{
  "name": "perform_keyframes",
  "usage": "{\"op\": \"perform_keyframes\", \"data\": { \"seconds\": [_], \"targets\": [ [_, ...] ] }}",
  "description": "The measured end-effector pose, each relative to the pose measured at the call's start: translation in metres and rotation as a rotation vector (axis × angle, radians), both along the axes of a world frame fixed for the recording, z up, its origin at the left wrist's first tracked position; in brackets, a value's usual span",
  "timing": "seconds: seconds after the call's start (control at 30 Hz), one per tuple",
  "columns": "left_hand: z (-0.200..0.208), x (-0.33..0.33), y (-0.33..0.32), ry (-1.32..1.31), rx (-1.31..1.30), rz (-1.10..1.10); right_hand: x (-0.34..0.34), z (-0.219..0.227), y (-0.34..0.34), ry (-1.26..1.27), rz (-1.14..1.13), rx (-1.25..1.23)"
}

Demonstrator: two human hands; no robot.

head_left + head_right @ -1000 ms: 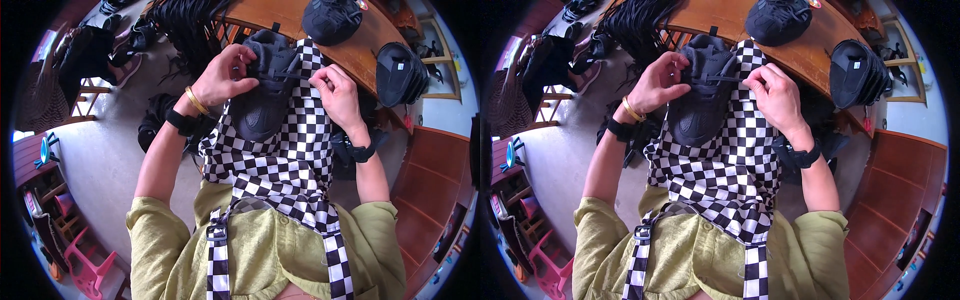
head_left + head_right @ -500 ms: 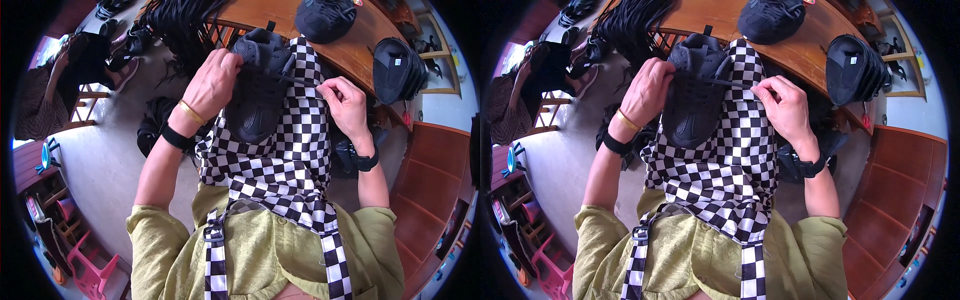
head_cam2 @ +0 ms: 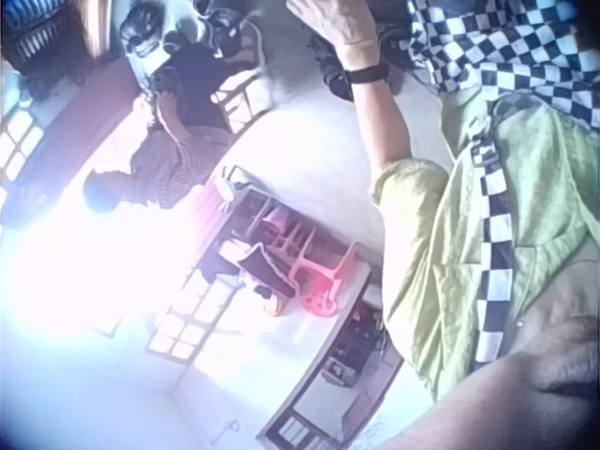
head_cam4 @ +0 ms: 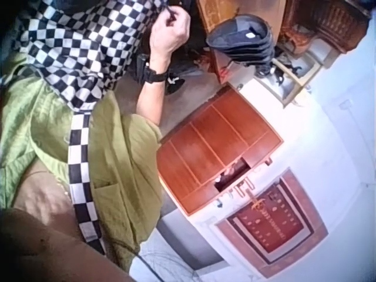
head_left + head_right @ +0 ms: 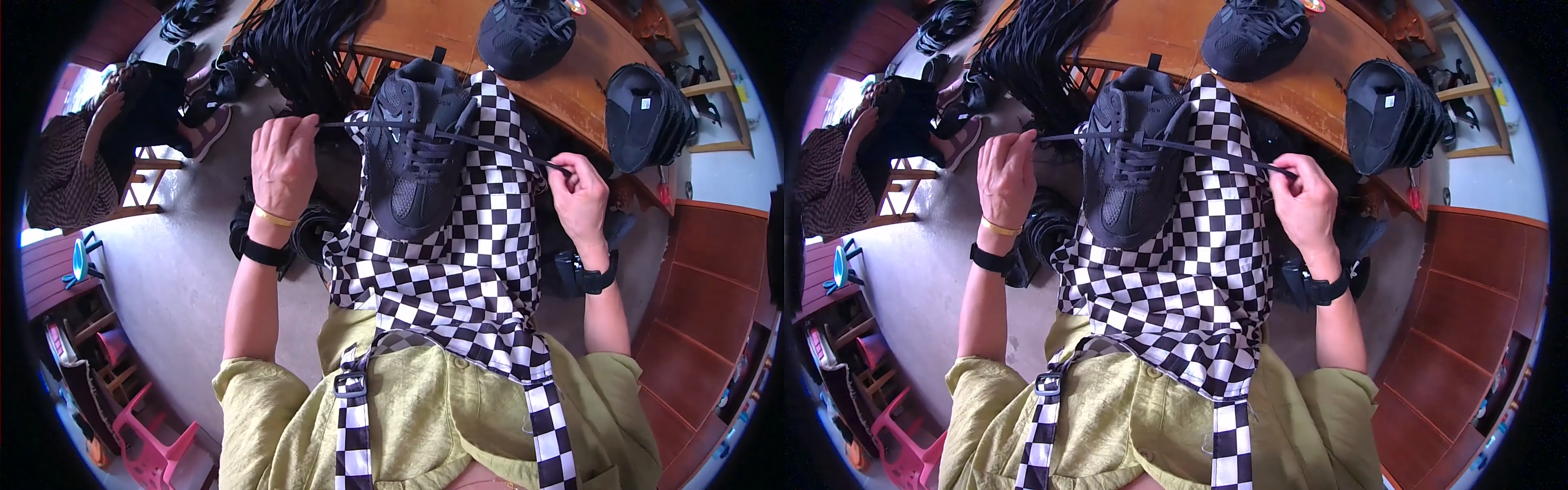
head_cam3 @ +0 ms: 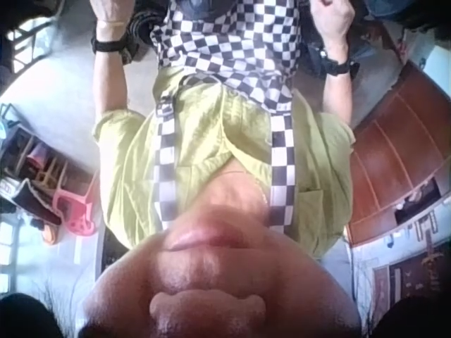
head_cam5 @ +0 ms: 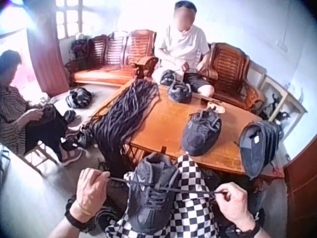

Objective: Lacing a pair of black sneakers while sitting at a table with other shoe components.

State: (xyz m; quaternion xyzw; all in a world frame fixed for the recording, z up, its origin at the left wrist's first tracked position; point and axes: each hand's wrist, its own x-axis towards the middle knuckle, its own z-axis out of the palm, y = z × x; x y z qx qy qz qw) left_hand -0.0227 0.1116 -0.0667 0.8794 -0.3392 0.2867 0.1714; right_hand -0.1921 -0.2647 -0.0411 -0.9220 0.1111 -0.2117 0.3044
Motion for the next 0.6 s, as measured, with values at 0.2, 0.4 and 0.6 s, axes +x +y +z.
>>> {"op": "perform_keyframes", "data": {
  "seconds": [0.2, 0.4, 0.6],
  "targets": [
    [-0.053, 0.013, 0.042, 0.102, -0.099, 0.149, -0.039, -0.031, -0.047, -0.119, -0.200, -0.114],
    [-0.100, 0.023, 0.084, 0.399, -0.185, 0.344, -0.092, -0.069, -0.106, -0.006, -0.426, -0.126],
    [-0.145, 0.021, 0.135, 0.506, -0.079, 0.481, -0.142, -0.117, -0.161, 0.043, -0.536, -0.106]
  ]
}}
